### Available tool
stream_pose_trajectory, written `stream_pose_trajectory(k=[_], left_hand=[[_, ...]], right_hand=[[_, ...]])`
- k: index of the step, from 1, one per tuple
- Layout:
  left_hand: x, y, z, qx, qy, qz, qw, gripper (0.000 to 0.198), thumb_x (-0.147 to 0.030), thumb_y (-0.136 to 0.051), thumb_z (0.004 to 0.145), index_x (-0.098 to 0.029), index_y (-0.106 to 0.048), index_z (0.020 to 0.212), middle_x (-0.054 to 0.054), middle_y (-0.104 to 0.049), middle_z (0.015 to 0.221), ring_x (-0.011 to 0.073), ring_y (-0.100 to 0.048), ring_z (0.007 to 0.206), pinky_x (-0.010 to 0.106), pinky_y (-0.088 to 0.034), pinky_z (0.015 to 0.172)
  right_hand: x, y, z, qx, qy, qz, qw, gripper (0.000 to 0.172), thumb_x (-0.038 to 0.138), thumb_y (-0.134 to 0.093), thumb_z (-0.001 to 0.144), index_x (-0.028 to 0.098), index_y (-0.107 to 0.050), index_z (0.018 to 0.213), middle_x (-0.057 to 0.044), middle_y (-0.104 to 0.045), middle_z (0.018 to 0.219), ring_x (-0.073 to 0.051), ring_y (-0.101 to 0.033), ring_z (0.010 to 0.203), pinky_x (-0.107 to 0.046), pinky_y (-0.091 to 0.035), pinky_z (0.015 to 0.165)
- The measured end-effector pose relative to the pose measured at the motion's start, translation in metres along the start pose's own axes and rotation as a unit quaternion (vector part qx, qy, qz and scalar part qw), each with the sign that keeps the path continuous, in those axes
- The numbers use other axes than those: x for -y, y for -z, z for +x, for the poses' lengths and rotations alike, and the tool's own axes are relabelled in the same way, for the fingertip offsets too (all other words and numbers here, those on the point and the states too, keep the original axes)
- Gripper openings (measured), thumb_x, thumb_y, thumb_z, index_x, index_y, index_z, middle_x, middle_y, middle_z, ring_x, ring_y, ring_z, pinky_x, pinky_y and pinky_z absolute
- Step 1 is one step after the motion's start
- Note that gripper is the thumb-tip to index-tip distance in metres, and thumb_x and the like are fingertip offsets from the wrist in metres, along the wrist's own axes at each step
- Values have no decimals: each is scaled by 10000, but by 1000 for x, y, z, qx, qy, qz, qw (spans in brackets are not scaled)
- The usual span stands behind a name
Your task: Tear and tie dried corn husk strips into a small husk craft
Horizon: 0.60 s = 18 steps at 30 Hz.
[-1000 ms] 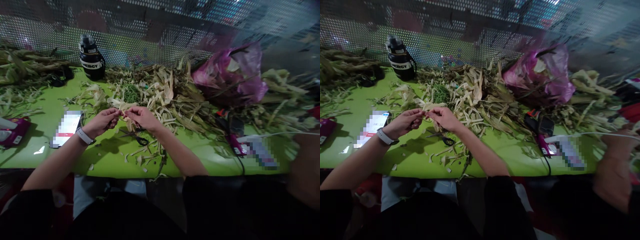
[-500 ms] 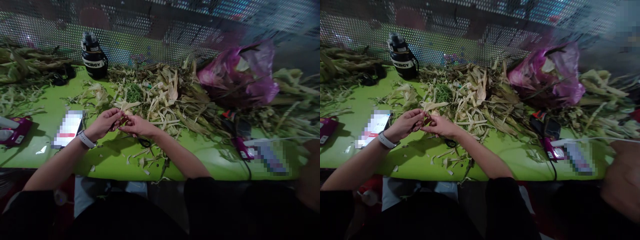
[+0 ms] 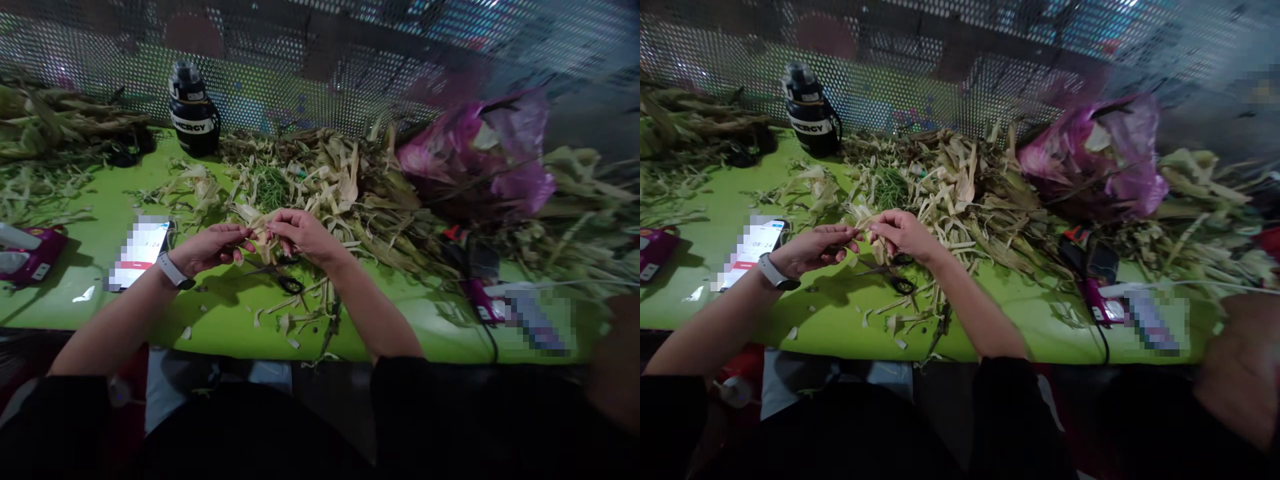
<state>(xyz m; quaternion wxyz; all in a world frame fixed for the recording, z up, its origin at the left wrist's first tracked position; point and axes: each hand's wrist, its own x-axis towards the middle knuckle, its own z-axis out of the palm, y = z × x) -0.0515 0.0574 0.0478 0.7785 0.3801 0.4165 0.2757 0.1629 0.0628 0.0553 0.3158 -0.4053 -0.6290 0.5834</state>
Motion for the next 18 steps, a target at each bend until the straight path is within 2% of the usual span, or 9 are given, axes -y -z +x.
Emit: stream_pose_trajectory(k=[3,9,14,18], left_hand=[[0,0,1,3,11,-7,1000,72,-154,-576,893,-111,-634,886,54,-697,756,39,-546,438,106,-278,325],[1,1,1,10,10,-14,1000,84,-150,-594,883,-105,-665,874,55,-683,740,34,-527,443,101,-279,323],[1,1,1,23,9,-19,1000,103,-177,-685,823,-93,-691,881,16,-591,664,22,-479,459,98,-268,340],[3,1,1,37,-18,-17,999,167,-210,-733,780,-83,-711,886,-20,-495,589,15,-395,455,98,-250,358]], right_hand=[[4,6,-1,-20,2,16,1000,222,345,-632,829,154,-555,748,-8,-685,751,-16,-462,383,-173,-255,343],[8,16,0,-54,-4,24,998,203,317,-640,797,158,-557,700,-6,-685,727,-27,-480,361,-175,-235,327],[7,17,1,-62,-7,25,998,213,322,-655,782,156,-556,693,0,-676,691,-23,-466,358,-166,-231,329],[5,18,3,-73,-12,20,997,215,318,-645,791,158,-540,693,-2,-668,694,-27,-461,354,-172,-229,329]])
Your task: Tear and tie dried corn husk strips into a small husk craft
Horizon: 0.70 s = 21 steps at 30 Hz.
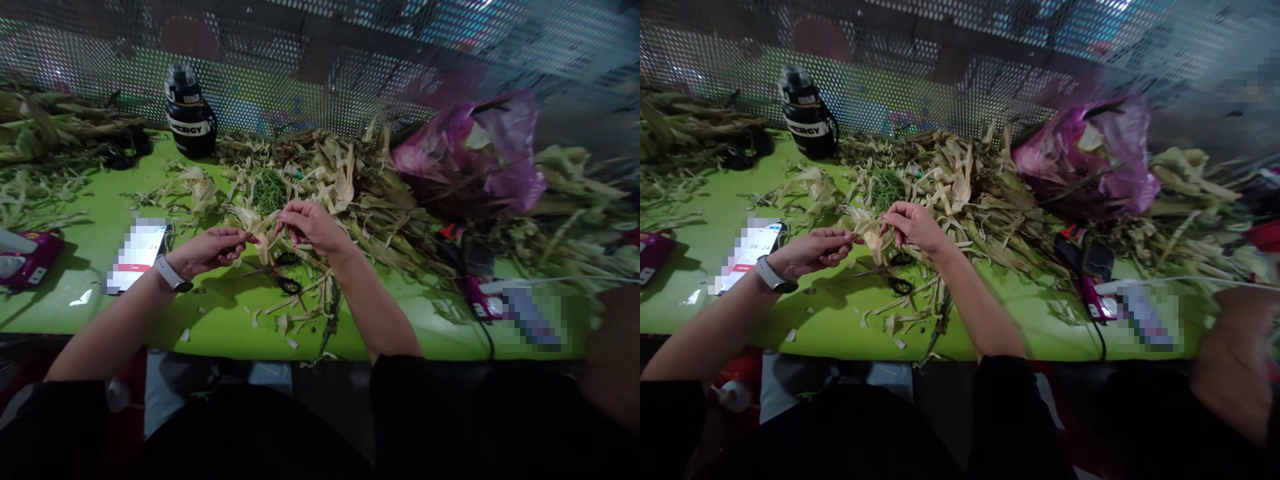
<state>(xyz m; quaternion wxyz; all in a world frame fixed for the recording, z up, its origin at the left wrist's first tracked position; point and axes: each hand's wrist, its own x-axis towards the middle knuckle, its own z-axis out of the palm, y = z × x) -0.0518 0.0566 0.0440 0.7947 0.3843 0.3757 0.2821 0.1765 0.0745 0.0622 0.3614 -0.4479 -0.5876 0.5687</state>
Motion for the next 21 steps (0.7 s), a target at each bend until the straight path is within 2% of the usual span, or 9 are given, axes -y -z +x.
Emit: stream_pose_trajectory(k=[5,8,11,14,17,19,21], left_hand=[[3,-3,-2,-9,-26,84,996,218,-289,-726,784,-105,-731,902,-26,-464,597,26,-383,481,118,-262,399],[4,-7,-6,-6,-45,160,986,244,-341,-688,815,-118,-728,906,-26,-464,607,34,-384,495,138,-263,423],[6,-12,-10,12,-63,218,974,273,-371,-624,863,-129,-717,950,-29,-456,605,43,-381,509,154,-259,444],[7,-15,-12,24,-83,235,968,275,-377,-578,891,-137,-693,961,-35,-441,611,46,-371,504,169,-244,445],[7,-15,-12,25,-104,272,956,283,-385,-546,905,-133,-644,824,-39,-431,584,48,-354,488,180,-245,447],[7,-17,-11,17,-115,323,939,304,-372,-519,916,-131,-601,750,-41,-425,557,50,-343,476,185,-252,448],[6,-20,-11,10,-123,380,917,290,-343,-500,919,-127,-604,757,-42,-428,544,54,-343,466,188,-261,446]], right_hand=[[-5,-5,1,-33,76,-24,996,231,361,-617,832,170,-521,743,11,-632,724,-28,-467,398,-176,-312,368],[-8,-11,-1,-36,114,-34,992,246,417,-565,879,191,-490,818,-5,-657,857,-24,-471,421,-179,-338,380],[-12,-15,-1,-42,123,-48,990,272,455,-520,907,208,-442,824,-15,-666,939,-20,-453,408,-185,-341,370],[-17,-13,2,-51,115,-61,990,287,461,-512,913,217,-413,802,-6,-663,886,-27,-442,395,-194,-351,364],[-20,-10,5,-52,110,-71,990,272,446,-500,921,216,-418,801,7,-649,843,-30,-427,385,-203,-359,370],[-17,-8,3,-66,115,-89,987,274,443,-526,907,209,-438,794,20,-626,785,-32,-421,403,-197,-353,386],[-11,-8,-2,-72,115,-96,986,293,445,-576,877,201,-455,768,41,-577,675,-35,-402,420,-182,-321,390]])
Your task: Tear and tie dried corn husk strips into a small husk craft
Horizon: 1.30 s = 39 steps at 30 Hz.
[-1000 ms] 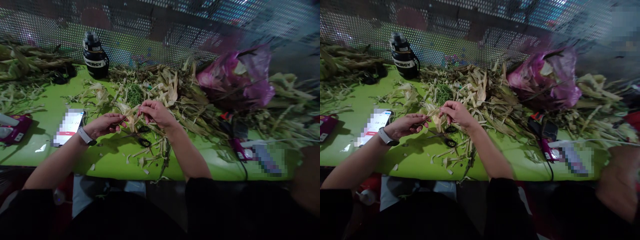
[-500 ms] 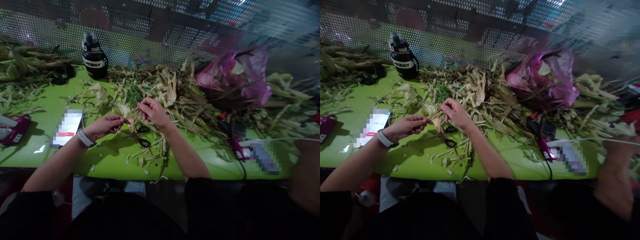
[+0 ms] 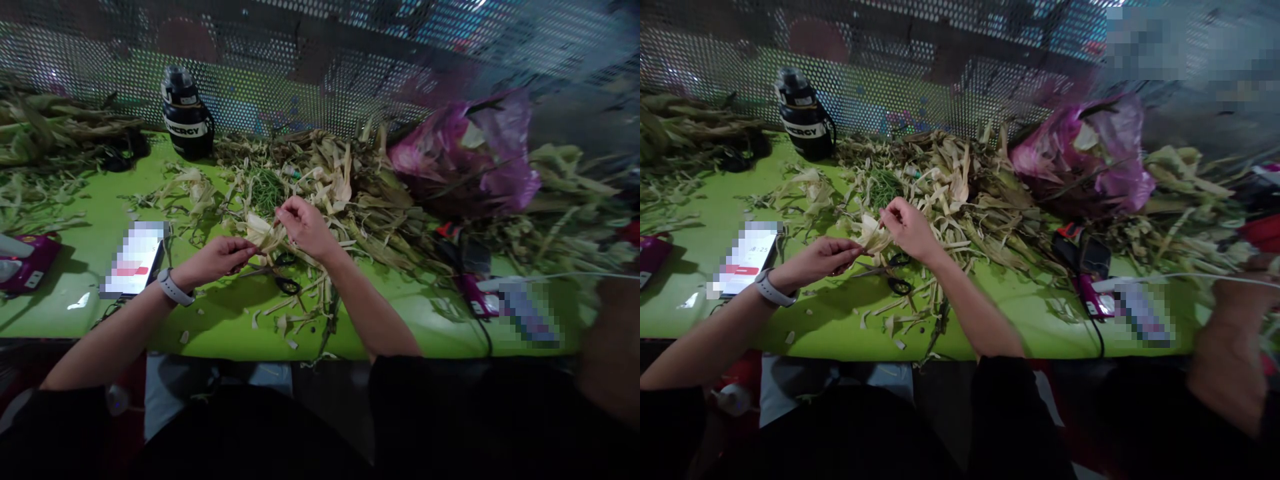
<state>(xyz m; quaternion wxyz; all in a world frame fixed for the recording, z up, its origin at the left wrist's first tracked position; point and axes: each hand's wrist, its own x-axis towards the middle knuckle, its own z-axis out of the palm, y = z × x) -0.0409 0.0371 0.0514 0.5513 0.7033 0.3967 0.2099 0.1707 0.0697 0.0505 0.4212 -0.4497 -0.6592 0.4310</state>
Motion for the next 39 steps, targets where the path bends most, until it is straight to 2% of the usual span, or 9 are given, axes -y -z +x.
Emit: stream_pose_trajectory(k=[4,8,14,17,20,23,28,33,39], left_hand=[[-1,-6,0,35,-14,71,997,270,-326,-507,906,-115,-662,839,-43,-428,524,59,-342,446,190,-270,438],[7,-13,0,83,-1,-26,996,296,-382,-548,891,-126,-696,896,-35,-441,519,68,-380,447,189,-293,440],[15,-17,4,26,67,-266,961,328,-412,-663,825,-115,-722,951,-40,-429,563,42,-329,466,165,-245,436],[12,-15,5,-17,56,-345,937,303,-369,-719,787,-100,-717,925,-42,-436,583,31,-342,488,150,-263,449],[10,-11,4,-46,49,-375,925,267,-334,-715,798,-89,-707,905,-28,-466,628,21,-364,501,130,-258,438],[9,-9,3,-54,48,-396,915,240,-310,-700,817,-81,-696,888,-24,-457,636,13,-351,495,110,-234,417],[5,-10,1,-47,48,-452,890,215,-267,-734,787,-72,-675,859,-29,-443,618,0,-327,470,81,-218,388],[0,-8,-1,-27,63,-499,864,143,-189,-742,767,-86,-651,806,-41,-430,592,-10,-293,432,66,-216,364],[2,0,1,-26,77,-495,865,107,-167,-711,792,-82,-647,806,-40,-436,594,-13,-297,429,58,-223,360]], right_hand=[[15,-6,-8,81,-74,100,989,312,459,-588,863,195,-460,756,70,-529,544,-29,-338,356,-174,-233,339],[12,-18,-7,162,-113,135,971,281,448,-595,857,182,-505,872,-17,-688,789,-50,-516,439,-173,-337,372],[22,-5,-11,-65,50,13,997,178,346,-630,840,198,-578,924,-27,-653,877,-89,-574,652,-199,-476,541],[38,7,-20,130,-20,-14,991,180,341,-567,860,180,-623,802,-8,-634,696,-78,-515,482,-214,-425,433],[38,5,-24,303,-100,-112,941,133,271,-566,833,165,-632,788,-26,-667,730,-89,-554,449,-227,-428,408],[20,-8,-22,233,-92,-163,954,92,251,-556,840,164,-585,850,-22,-649,735,-94,-574,448,-222,-432,409],[-4,-25,-13,139,-101,-30,985,253,286,-667,767,179,-525,947,14,-614,797,-52,-515,473,-171,-422,384],[-3,-31,-11,215,-130,96,963,298,252,-679,720,175,-533,968,82,-551,665,-26,-413,400,-157,-392,355],[-9,-32,-7,210,-144,98,962,243,317,-686,759,162,-552,889,79,-550,580,-68,-531,448,-189,-452,454]])
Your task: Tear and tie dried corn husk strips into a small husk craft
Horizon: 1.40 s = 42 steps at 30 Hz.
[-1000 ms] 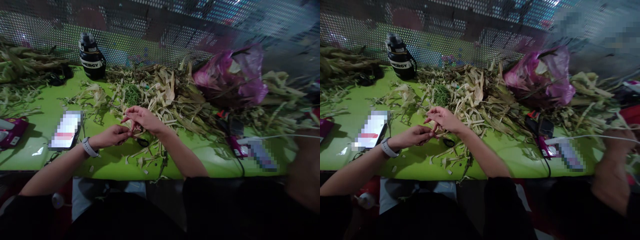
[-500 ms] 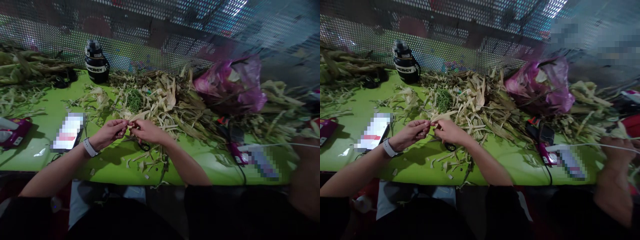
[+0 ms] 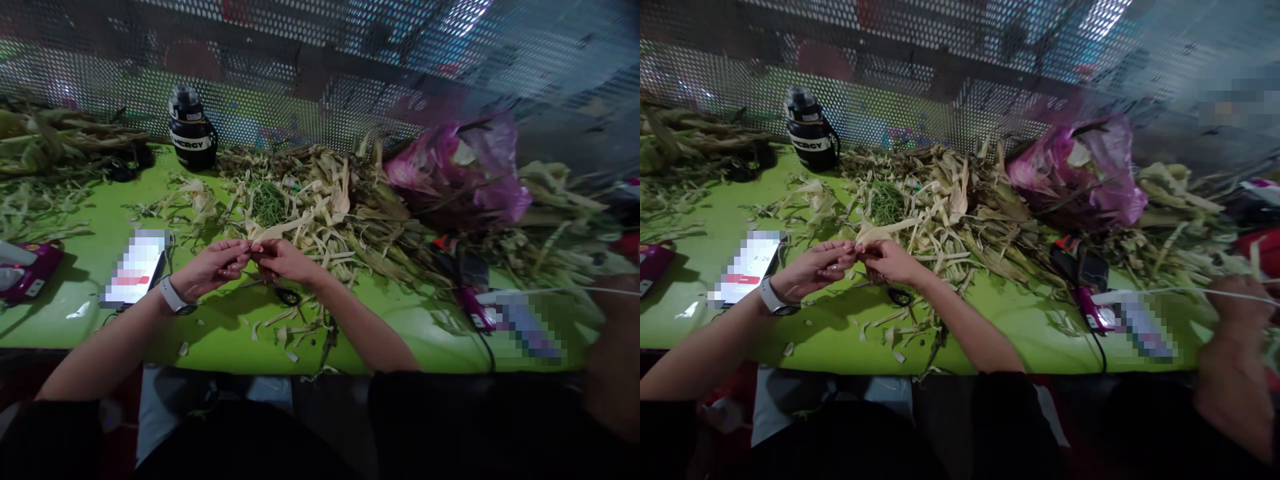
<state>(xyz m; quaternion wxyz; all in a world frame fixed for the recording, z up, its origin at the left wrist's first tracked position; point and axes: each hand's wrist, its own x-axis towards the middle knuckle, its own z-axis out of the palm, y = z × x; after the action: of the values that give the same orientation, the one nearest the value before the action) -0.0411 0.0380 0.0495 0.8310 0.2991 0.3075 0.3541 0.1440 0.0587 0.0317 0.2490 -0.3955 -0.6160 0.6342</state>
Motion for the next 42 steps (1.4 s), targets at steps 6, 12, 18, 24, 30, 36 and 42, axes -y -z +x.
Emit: stream_pose_trajectory(k=[6,12,18,24,30,36,42], left_hand=[[-5,11,6,-41,-33,86,995,185,-238,-730,782,-73,-679,848,-32,-482,618,2,-389,465,83,-271,385],[-4,9,8,-111,-87,225,964,212,-297,-711,792,-95,-651,777,-23,-541,593,31,-445,463,140,-356,449],[9,6,8,-114,-170,371,906,245,-379,-650,827,-137,-640,796,-20,-543,566,78,-484,468,188,-382,473],[13,3,2,-43,-219,529,819,224,-329,-532,908,-156,-673,912,7,-568,629,100,-498,531,208,-391,539],[9,5,5,-23,-239,582,777,211,-301,-534,905,-165,-695,915,36,-606,685,122,-517,598,219,-388,585],[4,12,6,-70,-237,577,778,240,-332,-510,913,-145,-661,910,13,-567,632,115,-505,551,214,-381,542],[11,16,11,-74,-292,607,735,248,-307,-461,931,-136,-632,875,11,-584,658,120,-528,592,232,-433,592]], right_hand=[[12,7,-12,35,6,-108,994,219,373,-553,889,170,-541,806,15,-597,647,-111,-606,528,-232,-465,526],[28,3,-26,-5,160,-363,918,234,326,-484,935,172,-567,779,-17,-594,727,-133,-547,684,-272,-413,675],[25,-6,-24,-54,213,-400,890,212,290,-442,948,167,-570,831,-81,-604,902,-165,-552,821,-301,-433,733],[28,6,-17,-67,34,-54,996,188,281,-405,951,187,-463,798,0,-612,687,-115,-653,602,-205,-443,507],[22,10,-12,-74,41,-18,996,199,311,-471,928,187,-473,773,16,-606,648,-95,-627,559,-187,-424,485],[28,3,-23,-59,128,-189,972,227,329,-418,943,187,-484,778,15,-532,686,-90,-486,558,-231,-370,537],[31,-12,-30,34,245,-437,865,209,258,-383,940,182,-444,754,-38,-514,762,-140,-427,698,-298,-349,658]])
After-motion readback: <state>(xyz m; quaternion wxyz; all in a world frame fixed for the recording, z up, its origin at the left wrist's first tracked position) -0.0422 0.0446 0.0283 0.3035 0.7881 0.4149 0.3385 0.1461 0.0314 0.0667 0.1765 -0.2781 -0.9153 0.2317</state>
